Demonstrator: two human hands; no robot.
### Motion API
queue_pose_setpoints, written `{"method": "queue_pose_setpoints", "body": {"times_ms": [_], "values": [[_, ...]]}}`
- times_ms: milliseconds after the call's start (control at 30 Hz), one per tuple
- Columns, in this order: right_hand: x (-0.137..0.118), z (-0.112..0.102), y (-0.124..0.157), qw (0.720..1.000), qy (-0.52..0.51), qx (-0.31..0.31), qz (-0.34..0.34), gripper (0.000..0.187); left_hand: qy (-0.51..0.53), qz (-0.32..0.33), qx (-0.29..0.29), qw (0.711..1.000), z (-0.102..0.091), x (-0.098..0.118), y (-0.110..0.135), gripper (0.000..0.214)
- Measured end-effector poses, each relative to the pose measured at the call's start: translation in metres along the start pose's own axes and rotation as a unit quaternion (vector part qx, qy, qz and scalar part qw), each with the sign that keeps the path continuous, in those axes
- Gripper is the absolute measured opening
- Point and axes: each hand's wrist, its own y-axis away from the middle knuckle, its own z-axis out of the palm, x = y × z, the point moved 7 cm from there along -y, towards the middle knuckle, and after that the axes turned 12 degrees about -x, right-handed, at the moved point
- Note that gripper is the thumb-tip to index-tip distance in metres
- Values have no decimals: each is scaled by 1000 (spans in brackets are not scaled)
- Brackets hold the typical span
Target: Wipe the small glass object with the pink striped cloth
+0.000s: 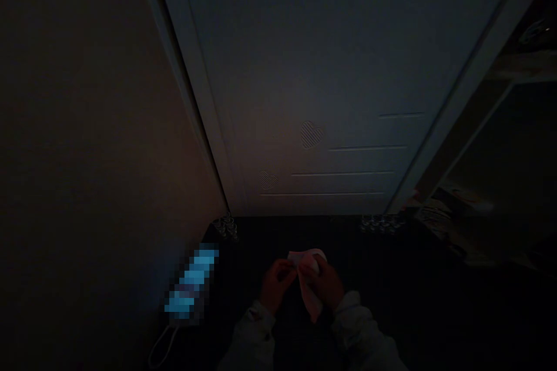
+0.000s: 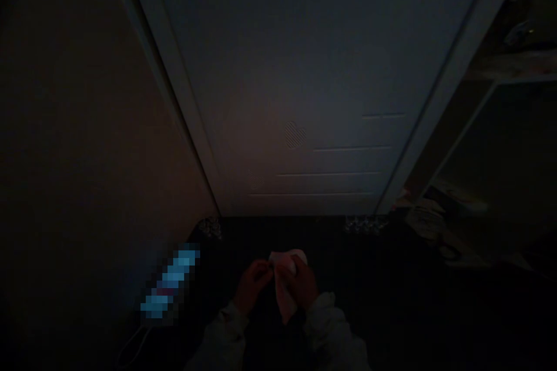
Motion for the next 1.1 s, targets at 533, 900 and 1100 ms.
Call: {"method": "queue_pose_setpoints", "body": {"times_ms": [533, 900, 1100], "values": [[0, 1, 0, 999, -36, -17, -21, 32, 23, 1, -1, 1000, 0, -3, -1, 28], [6, 1, -1, 998, -52, -7, -41, 38, 23, -11, -10, 1000, 1, -10, -1, 31], [12, 3, -1, 993, -114, -8, -14, 43, 31, 0, -12, 999, 1, -11, -2, 30]]}}
